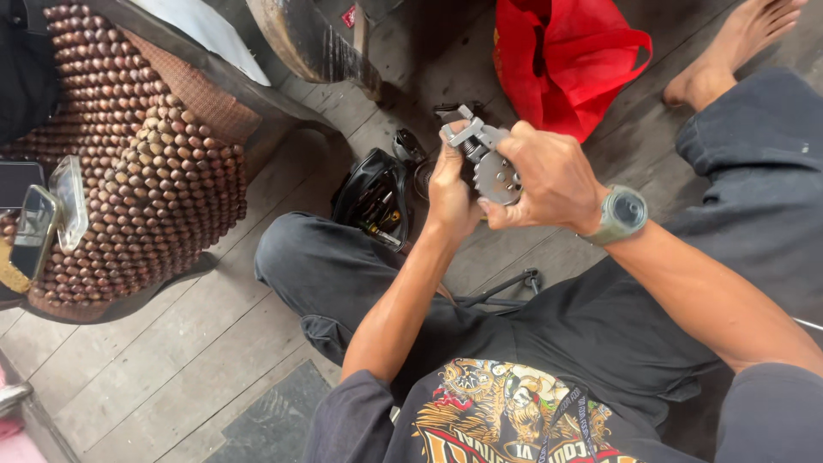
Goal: The person sits on the floor and uses a wrench to tighten a bolt on a small mechanical part held in their left hand. They repeatedly adjust the wrench and turn the bolt while holding the part steady.
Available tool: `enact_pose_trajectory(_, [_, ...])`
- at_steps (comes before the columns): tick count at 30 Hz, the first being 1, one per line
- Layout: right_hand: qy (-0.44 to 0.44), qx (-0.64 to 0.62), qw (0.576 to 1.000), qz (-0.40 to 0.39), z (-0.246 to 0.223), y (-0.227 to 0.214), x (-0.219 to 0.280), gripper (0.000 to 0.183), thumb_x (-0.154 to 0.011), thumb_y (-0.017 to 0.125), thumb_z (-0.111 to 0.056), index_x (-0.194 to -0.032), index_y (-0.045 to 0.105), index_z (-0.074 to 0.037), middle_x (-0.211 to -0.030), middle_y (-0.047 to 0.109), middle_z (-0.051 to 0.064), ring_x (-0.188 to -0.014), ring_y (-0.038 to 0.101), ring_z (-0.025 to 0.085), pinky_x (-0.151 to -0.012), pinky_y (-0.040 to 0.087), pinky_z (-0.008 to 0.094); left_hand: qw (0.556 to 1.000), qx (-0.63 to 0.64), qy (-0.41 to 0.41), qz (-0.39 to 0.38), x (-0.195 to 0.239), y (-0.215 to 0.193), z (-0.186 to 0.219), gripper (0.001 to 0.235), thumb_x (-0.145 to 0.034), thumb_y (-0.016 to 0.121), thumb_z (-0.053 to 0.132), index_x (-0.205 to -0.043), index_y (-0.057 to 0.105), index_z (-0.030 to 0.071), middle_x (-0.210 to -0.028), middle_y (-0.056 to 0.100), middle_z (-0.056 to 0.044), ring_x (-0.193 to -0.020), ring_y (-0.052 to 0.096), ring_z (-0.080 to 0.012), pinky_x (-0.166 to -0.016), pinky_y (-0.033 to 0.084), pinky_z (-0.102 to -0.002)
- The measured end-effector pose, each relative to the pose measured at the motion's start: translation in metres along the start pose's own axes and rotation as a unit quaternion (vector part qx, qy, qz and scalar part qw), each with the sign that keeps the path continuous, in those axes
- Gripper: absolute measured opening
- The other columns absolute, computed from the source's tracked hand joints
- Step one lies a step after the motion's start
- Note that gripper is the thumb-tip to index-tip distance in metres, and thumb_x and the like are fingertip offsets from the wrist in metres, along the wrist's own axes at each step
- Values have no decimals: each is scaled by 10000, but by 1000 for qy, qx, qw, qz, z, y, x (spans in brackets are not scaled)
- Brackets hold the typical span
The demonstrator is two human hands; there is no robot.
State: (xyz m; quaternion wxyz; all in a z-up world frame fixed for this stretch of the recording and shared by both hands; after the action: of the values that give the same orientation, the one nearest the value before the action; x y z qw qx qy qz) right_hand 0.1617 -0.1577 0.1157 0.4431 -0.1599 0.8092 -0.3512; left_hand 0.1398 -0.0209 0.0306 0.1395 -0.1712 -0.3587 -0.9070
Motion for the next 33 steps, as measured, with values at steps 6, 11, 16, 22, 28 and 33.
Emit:
enact_pose_trajectory(6, [18,-30,999,9,9,8,6,662,-853,805,-501,-1133,549,41,-842,539,123,-635,528,245,-515,398,372,990,96,18,-104,0,-1,5,301,-1119,472,370,-1251,568,117,-1101,662,-102,-969,637,-214,-868,532,-367])
enact_pose_trajectory(11, [117,-154,981,10,13,-17,-6,615,-749,804,-220,-1255,565,34,-1109,536,187,-802,512,223,-702,471,347,972,157,-8,-173,-2,4,16,458,-1129,430,450,-1279,591,48,-1226,665,-180,-1059,661,-292,-947,529,-447])
enact_pose_trajectory(16, [235,-166,953,97,15,-35,-15,286,-1050,415,22,-1152,675,82,-1159,404,198,-1079,481,301,-882,477,391,960,151,-51,-231,12,10,25,618,-1133,385,469,-1286,626,-79,-1297,648,-246,-1066,667,-336,-939,549,-504])
enact_pose_trajectory(22, [274,-282,909,136,29,-35,-4,466,-1195,271,-288,-1161,551,84,-1200,534,200,-1027,495,265,-962,445,370,950,130,-38,-280,24,7,21,671,-1030,668,425,-1519,443,25,-1308,627,-325,-1094,701,-399,-915,604,-519])
enact_pose_trajectory(28, [405,-535,725,157,28,-27,2,427,-1071,450,-518,-964,487,-106,-1022,468,90,-668,576,238,-566,478,301,958,95,-10,-271,27,3,19,619,-1036,684,438,-1460,505,25,-1293,648,-315,-1038,722,-388,-911,600,-506])
enact_pose_trajectory(33, [412,-504,749,125,16,-32,-4,267,-1108,446,-378,-981,452,-144,-953,581,149,-841,574,208,-654,522,290,957,90,-20,-276,27,0,17,564,-1068,608,433,-1437,521,14,-1237,656,-303,-978,723,-355,-799,614,-462])
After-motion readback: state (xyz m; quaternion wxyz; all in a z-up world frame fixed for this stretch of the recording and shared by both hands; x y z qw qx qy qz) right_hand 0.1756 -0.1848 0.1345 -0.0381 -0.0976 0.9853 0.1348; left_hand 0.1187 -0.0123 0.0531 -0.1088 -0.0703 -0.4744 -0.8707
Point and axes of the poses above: each hand's wrist, its own x-axis away from the middle knuckle, its own y-axis out of the palm, z = x × y, the point moved 3 cm from there along -x, towards the middle knuckle
